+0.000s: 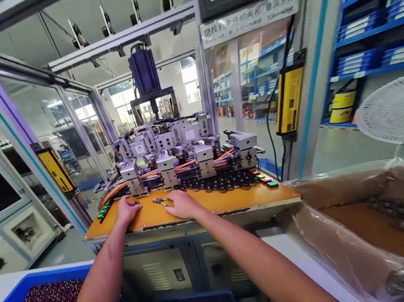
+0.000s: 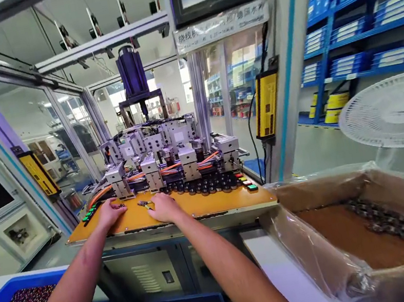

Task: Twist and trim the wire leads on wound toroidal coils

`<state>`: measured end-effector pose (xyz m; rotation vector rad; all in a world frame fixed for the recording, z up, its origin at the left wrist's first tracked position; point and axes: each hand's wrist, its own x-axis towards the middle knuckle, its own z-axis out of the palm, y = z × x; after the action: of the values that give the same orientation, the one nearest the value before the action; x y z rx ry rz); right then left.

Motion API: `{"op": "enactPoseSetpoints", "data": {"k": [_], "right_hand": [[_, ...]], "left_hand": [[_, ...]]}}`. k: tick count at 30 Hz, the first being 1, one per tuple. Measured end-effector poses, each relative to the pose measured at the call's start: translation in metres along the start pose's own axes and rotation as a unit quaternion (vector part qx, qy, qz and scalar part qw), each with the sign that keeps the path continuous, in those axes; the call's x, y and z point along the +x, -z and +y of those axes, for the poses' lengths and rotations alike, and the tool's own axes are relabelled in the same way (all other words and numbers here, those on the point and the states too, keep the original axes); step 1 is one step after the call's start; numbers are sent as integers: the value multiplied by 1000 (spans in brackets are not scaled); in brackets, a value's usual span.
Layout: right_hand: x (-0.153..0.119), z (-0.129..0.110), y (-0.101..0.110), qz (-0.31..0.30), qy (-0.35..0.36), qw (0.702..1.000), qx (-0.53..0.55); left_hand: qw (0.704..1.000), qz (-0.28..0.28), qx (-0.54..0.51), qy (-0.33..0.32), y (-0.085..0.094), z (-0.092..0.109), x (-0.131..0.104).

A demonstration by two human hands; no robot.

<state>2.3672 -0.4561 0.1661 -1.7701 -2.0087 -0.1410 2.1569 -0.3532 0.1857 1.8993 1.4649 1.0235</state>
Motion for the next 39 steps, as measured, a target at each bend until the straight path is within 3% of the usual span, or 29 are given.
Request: {"op": "enactPoseSetpoints", "data": {"k": [2, 4, 7, 10, 12, 14, 15, 17, 19, 21, 24, 27, 32, 36, 39], "right_hand": [[-2, 1, -1, -2, 6, 1000, 10], [-1, 1, -2, 1, 10, 1000, 24], [6, -10, -2, 7, 13, 998, 58], [3, -40, 4, 46, 9, 993, 104], [-18, -68, 14, 89, 8, 987, 137], [-58, -97, 27, 115, 29, 978, 172], [-83, -110, 33, 123, 61, 972, 193], [-135, -130, 44, 133, 218, 937, 240], [-177, -142, 46, 111, 285, 929, 207], [-204, -147, 40, 50, 280, 942, 180], [-219, -146, 28, -44, 227, 955, 187], [-222, -143, 26, -81, 191, 948, 242], [-227, -141, 32, -179, 127, 869, 443], [-218, -140, 23, -111, -21, 833, 542], [-209, -148, 11, -118, -132, 750, 637]], "left_hand": [[998, 5, -59, 7, 9, -2, -17], [992, 5, -124, 1, 23, -6, -51], [975, -4, -224, -6, 42, -17, -124], [954, -12, -300, 22, 51, -28, -196], [941, -8, -334, 49, 53, -35, -234], [931, 6, -358, 69, 53, -42, -264], [932, 20, -357, 58, 53, -44, -277], [946, 53, -318, -17, 52, -47, -298], [954, 71, -261, -126, 50, -47, -313], [950, 69, -235, -194, 48, -47, -321], [948, 63, -241, -201, 43, -45, -324], [943, 49, -284, -165, 37, -43, -321], [922, 22, -373, -102, 34, -44, -321], [920, 33, -366, -137, 30, -42, -324], [913, 19, -371, -167, 28, -39, -326]]}}
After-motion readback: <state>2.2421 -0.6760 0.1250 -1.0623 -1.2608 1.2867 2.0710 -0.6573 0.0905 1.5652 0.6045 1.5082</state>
